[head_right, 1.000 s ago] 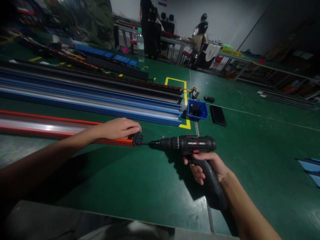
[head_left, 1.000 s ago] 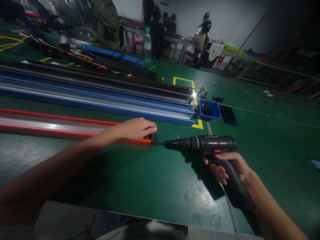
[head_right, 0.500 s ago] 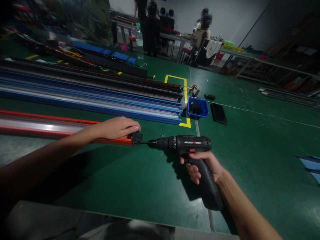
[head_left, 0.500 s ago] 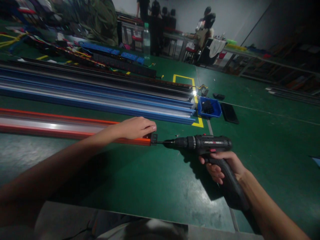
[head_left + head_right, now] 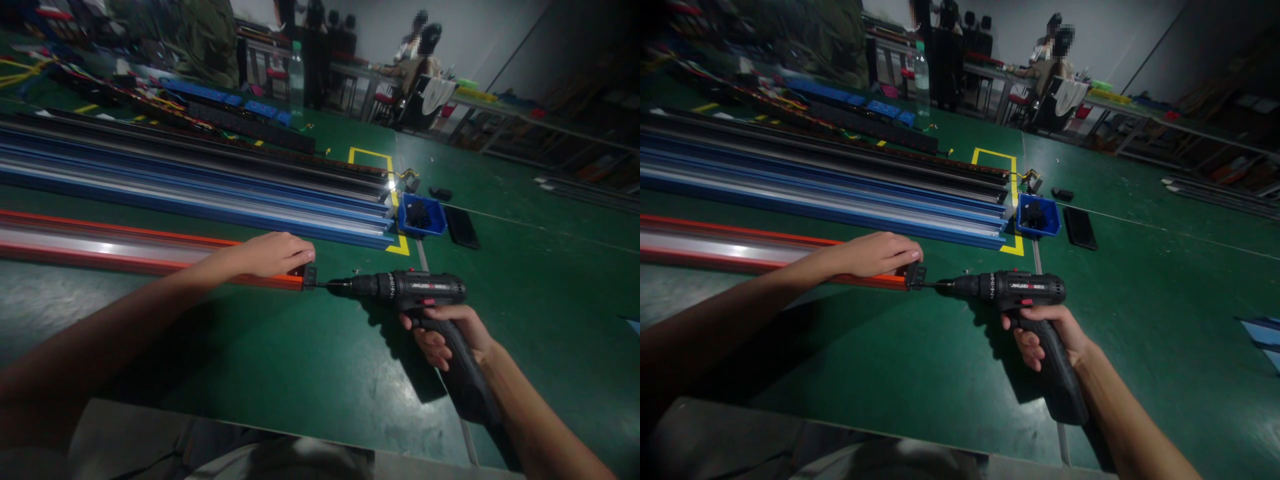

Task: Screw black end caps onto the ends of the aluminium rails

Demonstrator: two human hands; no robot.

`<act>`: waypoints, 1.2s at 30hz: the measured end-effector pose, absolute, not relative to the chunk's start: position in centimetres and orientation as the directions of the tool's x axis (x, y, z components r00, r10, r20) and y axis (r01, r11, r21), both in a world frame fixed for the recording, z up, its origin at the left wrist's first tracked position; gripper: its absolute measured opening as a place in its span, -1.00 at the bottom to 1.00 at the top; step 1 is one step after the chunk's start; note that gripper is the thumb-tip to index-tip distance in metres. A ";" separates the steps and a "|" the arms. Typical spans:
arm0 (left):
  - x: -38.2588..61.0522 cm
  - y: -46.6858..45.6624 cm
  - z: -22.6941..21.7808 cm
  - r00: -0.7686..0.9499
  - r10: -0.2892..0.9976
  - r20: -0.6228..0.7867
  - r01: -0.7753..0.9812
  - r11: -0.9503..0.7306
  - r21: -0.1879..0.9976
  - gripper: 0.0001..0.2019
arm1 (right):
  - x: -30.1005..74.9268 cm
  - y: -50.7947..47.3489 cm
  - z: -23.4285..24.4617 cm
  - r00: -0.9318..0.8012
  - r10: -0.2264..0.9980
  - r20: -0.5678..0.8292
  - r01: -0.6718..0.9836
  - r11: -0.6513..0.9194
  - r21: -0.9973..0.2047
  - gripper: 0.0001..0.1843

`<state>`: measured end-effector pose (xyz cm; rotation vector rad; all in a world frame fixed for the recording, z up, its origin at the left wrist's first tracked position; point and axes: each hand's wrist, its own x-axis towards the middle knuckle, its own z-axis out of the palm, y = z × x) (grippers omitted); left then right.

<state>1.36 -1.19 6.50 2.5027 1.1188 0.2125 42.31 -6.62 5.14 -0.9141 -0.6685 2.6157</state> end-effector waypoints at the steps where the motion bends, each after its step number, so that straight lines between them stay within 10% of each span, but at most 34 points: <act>1: 1.3 -1.2 6.5 0.672 0.741 -0.015 0.680 -0.608 0.409 -0.54 | 42.3 -6.6 5.1 -0.756 0.415 -0.506 -0.119 -0.847 -0.517 -0.66; 36: 1.4 -1.2 6.5 0.688 0.726 -0.001 0.664 -0.629 0.404 -0.62 | 41.8 -6.7 4.5 -0.786 0.400 -0.471 -0.035 -0.790 -0.613 -0.52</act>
